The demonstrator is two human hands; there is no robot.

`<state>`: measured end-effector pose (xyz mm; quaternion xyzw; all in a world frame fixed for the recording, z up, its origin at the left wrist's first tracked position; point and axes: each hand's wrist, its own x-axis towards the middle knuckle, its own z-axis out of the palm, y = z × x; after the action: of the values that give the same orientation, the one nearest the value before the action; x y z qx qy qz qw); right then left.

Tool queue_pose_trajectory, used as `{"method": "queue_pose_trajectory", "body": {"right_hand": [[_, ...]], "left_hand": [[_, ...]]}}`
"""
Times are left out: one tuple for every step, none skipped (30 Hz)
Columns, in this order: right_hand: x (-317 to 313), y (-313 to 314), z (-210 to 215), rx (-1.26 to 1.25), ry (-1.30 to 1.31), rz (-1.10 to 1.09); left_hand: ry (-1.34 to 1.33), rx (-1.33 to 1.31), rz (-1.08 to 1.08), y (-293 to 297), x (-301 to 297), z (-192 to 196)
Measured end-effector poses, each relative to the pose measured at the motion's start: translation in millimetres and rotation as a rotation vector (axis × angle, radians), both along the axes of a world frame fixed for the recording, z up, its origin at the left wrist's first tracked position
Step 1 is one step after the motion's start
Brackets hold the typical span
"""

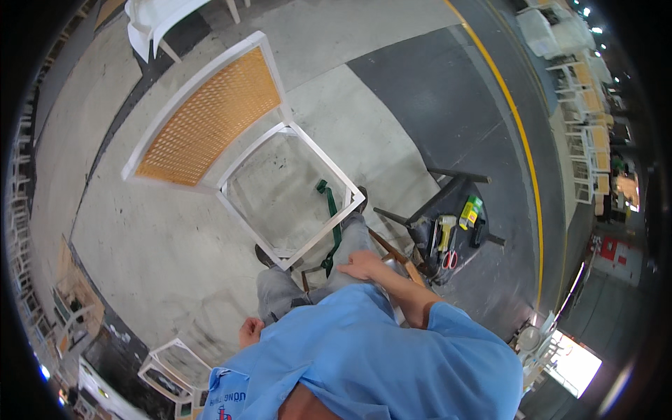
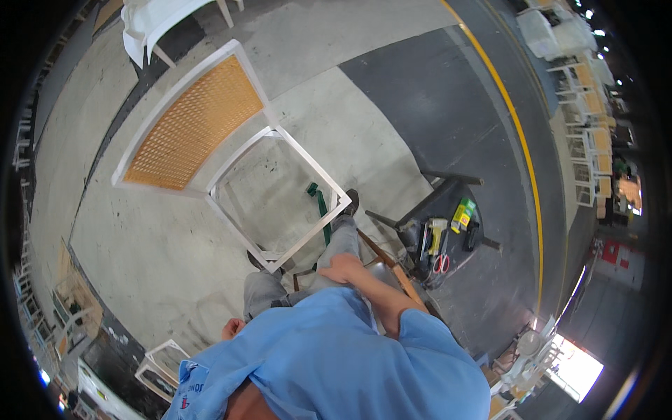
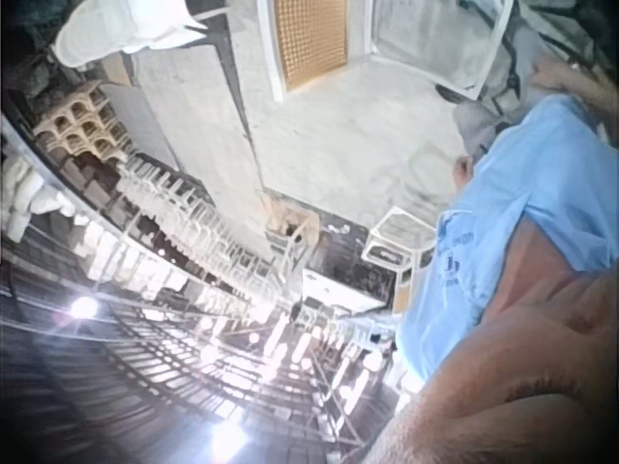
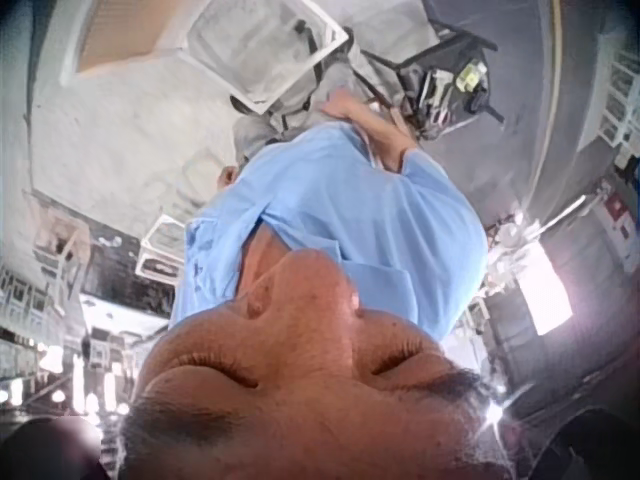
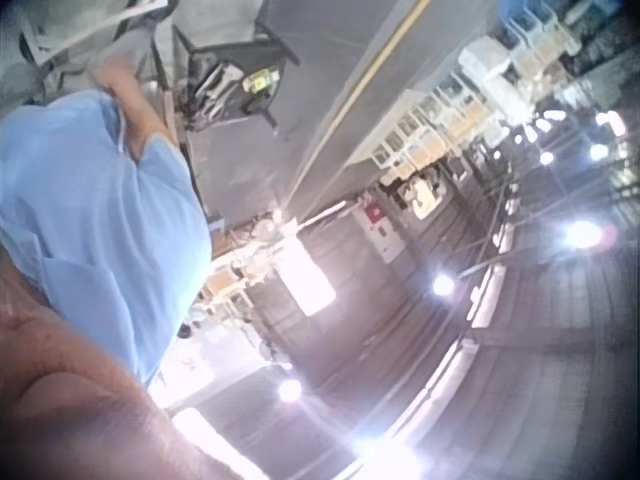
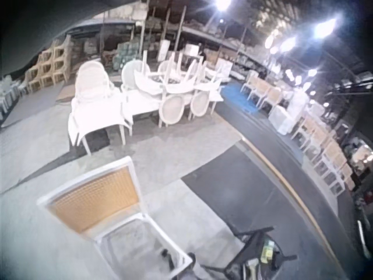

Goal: The person sits on the floor and attaches green webbing straps to a white chair frame. They position each strap, staple it in place with a pneumatic stapler, and trim the excess with scissors. The process repeats for multiple straps until the seat base is covered.

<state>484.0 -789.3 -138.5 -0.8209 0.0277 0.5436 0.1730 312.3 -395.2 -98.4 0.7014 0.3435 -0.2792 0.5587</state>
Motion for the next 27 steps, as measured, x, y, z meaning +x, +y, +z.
{"method": "queue_pose_trajectory", "body": {"right_hand": [[8, -20, 2, 0.028, 0.01, 0.017], [15, -40, 2, 0.045, 0.051, 0.014], [19, -60, 2, 0.065, 0.096, 0.024], [16, -76, 7, 0.081, 0.147, 0.029], [9, -95, 13, 0.121, 0.116, 0.006], [6, -110, 19, 0.158, 0.07, -0.001], [8, -121, 19, 0.163, 0.062, 0.024], [9, -130, 18, 0.169, 0.055, 0.049], [13, -134, 14, 0.18, 0.054, 0.076], [30, -132, 4, 0.158, 0.094, 0.183], [49, -126, -11, 0.134, 0.136, 0.294], [56, -122, -31, 0.128, 0.204, 0.332], [56, -115, -64, 0.19, 0.118, 0.33], [51, -105, -106, 0.249, 0.026, 0.326], [46, -95, -152, 0.314, -0.068, 0.327], [43, -79, -202, 0.312, 0.052, 0.348], [37, -64, -252, 0.305, 0.171, 0.366], [31, -58, -300, 0.291, 0.188, 0.342], [22, -50, -348, 0.284, 0.203, 0.298], [-2, -59, -406, 0.284, 0.014, 0.341], [-24, -72, -457, 0.237, -0.184, 0.388], [-8, -37, -463, 0.032, -0.11, -0.047], [14, -16, -474, -0.068, -0.064, -0.248], [27, -11, -491, -0.044, -0.072, -0.292], [35, -2, -501, -0.055, -0.12, -0.327], [44, 7, -510, -0.058, -0.175, -0.362], [52, 11, -523, -0.094, -0.204, -0.382]], "left_hand": [[0.104, 0.026, -0.024, -17, -7, 6], [0.201, 0.026, -0.052, -31, -9, 11], [0.294, 0.014, -0.093, -45, -14, 17], [0.381, -0.03, -0.167, -56, -26, 24], [0.43, -0.066, -0.242, -66, -25, 33], [0.466, -0.126, -0.313, -76, -34, 38], [0.475, -0.176, -0.394, -80, -33, 42], [0.463, -0.219, -0.478, -82, -32, 42], [0.442, -0.253, -0.552, -85, -28, 39], [0.395, -0.276, -0.615, -95, -18, 26], [0.365, -0.25, -0.652, -106, -5, 1], [0.405, -0.191, -0.747, -104, 27, -13], [0.4, -0.111, -0.754, -116, 53, -45], [0.393, -0.033, -0.761, -127, 78, -79], [0.163, 0.081, -0.701, -139, 99, -120], [-0.008, 0.176, -0.642, -152, 125, -161], [-0.434, 0.413, -0.721, -165, 153, -199], [-0.506, 0.509, -0.671, -180, 165, -232], [-0.579, 0.606, -0.639, -192, 173, -258], [-0.481, 0.501, -0.654, -200, 174, -269], [-0.4, 0.375, -0.666, -204, 174, -284], [-0.294, 0.348, -0.724, -202, 170, -310], [-0.285, 0.379, -0.732, -204, 168, -326], [-0.267, 0.402, -0.743, -204, 166, -328], [-0.239, 0.424, -0.746, -204, 161, -328], [-0.263, 0.454, -0.746, -204, 159, -330], [-0.267, 0.444, -0.742, -204, 161, -330]]}}
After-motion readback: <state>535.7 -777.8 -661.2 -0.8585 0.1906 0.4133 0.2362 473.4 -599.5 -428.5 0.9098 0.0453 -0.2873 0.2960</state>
